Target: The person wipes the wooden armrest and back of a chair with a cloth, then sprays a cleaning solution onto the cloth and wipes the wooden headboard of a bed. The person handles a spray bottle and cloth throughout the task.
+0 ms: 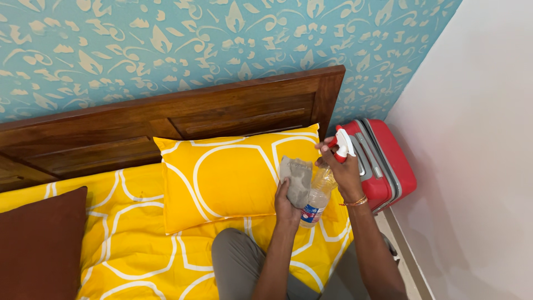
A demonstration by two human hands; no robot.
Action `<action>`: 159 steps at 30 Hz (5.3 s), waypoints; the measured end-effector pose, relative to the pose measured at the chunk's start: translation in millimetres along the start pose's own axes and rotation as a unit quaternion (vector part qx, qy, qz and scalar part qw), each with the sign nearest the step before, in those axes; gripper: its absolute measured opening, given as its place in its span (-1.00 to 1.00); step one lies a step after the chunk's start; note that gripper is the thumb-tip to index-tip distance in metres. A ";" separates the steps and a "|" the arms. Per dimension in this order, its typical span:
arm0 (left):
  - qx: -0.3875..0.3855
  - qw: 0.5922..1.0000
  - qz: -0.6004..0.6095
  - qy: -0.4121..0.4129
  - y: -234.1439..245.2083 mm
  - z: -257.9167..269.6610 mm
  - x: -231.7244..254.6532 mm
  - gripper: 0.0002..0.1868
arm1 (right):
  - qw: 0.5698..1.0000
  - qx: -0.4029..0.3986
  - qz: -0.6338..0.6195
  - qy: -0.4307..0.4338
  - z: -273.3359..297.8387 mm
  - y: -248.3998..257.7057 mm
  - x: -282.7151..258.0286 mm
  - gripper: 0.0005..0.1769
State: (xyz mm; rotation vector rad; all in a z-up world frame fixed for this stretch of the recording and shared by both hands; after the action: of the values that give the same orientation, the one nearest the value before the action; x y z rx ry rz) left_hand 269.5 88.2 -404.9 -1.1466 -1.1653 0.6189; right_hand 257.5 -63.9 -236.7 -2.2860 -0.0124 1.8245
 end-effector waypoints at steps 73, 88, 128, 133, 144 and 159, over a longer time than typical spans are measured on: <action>0.076 0.989 -0.123 -0.010 34.5 90.6 87.5 -0.56 | 0.957 -0.270 0.044 -0.099 136.3 -74.4 90.8 -0.23; 0.020 0.982 -0.185 0.032 21.3 65.3 71.2 -0.64 | 0.977 -0.124 -0.093 -0.149 88.8 -86.7 136.7 -0.58; 0.377 0.683 -0.573 -0.252 194.1 271.9 441.0 -0.56 | 0.965 -0.192 -0.092 -0.151 -36.4 -71.2 199.9 -0.77; 0.494 0.563 -0.602 -0.277 166.2 425.7 466.2 -0.62 | 0.910 -0.354 -0.111 -0.184 -39.5 -218.7 211.2 -0.75; 0.632 0.403 -0.596 -0.288 180.1 612.7 390.7 -0.54 | 0.778 -0.572 -0.086 -0.248 25.9 -417.1 241.9 -0.64; 0.169 0.664 -0.661 -0.306 13.3 218.7 378.9 -0.59 | 0.881 -0.372 -0.244 -0.161 -39.6 -269.6 129.6 -0.54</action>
State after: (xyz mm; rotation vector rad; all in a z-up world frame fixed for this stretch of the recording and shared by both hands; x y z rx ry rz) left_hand 193.4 500.3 -278.4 0.4660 -1.9593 -0.0080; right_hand 360.1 211.1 -306.5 -2.0157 -1.4265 2.0780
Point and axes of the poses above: each hand's wrist, its own z-axis away from the middle knuckle, its own y-axis out of the back of the hand, x = y × z, the point moved 9 cm from there along -z, towards the middle knuckle, and after that the axes turned 14 degrees about -x, right-handed, at the moved point
